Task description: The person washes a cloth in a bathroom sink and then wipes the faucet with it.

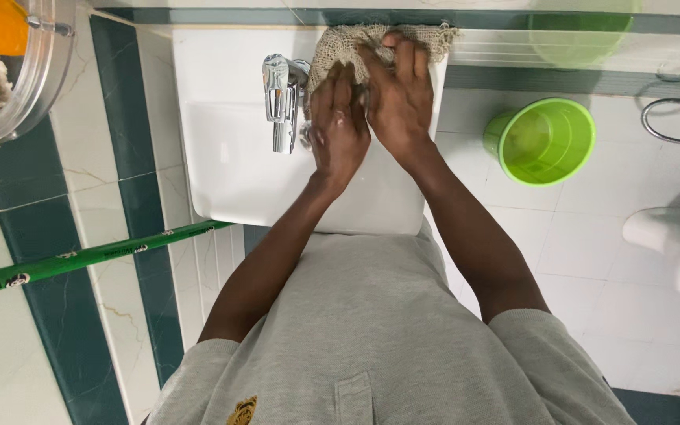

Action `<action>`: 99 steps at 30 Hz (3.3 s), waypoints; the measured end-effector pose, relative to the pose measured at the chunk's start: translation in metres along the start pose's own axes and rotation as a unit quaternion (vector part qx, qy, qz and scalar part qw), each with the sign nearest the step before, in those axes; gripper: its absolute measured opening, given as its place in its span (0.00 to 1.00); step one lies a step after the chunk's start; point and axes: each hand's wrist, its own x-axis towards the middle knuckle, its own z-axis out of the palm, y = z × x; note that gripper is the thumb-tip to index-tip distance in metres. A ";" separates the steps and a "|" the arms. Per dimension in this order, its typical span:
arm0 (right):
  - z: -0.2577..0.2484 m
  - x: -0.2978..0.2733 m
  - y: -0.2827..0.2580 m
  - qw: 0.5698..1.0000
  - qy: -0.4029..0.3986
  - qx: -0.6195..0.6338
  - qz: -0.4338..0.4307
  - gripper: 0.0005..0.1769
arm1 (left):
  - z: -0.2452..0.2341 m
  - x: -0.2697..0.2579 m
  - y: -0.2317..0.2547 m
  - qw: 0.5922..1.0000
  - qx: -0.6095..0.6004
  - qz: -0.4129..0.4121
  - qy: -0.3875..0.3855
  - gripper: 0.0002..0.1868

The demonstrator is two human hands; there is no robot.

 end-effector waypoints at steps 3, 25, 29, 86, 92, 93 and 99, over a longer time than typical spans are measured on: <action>-0.030 -0.018 0.007 0.999 -0.031 -0.022 0.016 0.29 | 0.001 -0.015 0.008 0.993 -0.052 -0.004 -0.104 0.28; -0.038 -0.034 -0.019 0.994 -0.051 -0.092 0.033 0.27 | -0.002 -0.020 -0.033 0.950 -0.120 0.104 -0.268 0.27; -0.042 -0.048 -0.025 0.997 -0.039 -0.034 0.061 0.24 | -0.002 -0.026 -0.030 0.937 -0.168 0.089 -0.293 0.27; 0.004 -0.013 -0.034 0.994 0.033 0.081 0.059 0.14 | -0.023 -0.016 -0.034 0.982 -0.091 -0.039 -0.164 0.24; -0.014 -0.050 -0.036 0.994 0.022 0.070 0.077 0.14 | -0.018 -0.034 -0.036 0.986 -0.145 0.018 -0.086 0.12; -0.015 -0.056 -0.036 0.995 0.024 0.064 0.076 0.13 | -0.017 -0.040 -0.034 0.974 -0.183 -0.043 -0.127 0.08; -0.005 -0.053 -0.034 0.996 0.032 0.050 0.062 0.12 | -0.013 -0.031 -0.025 0.961 -0.262 -0.010 -0.091 0.11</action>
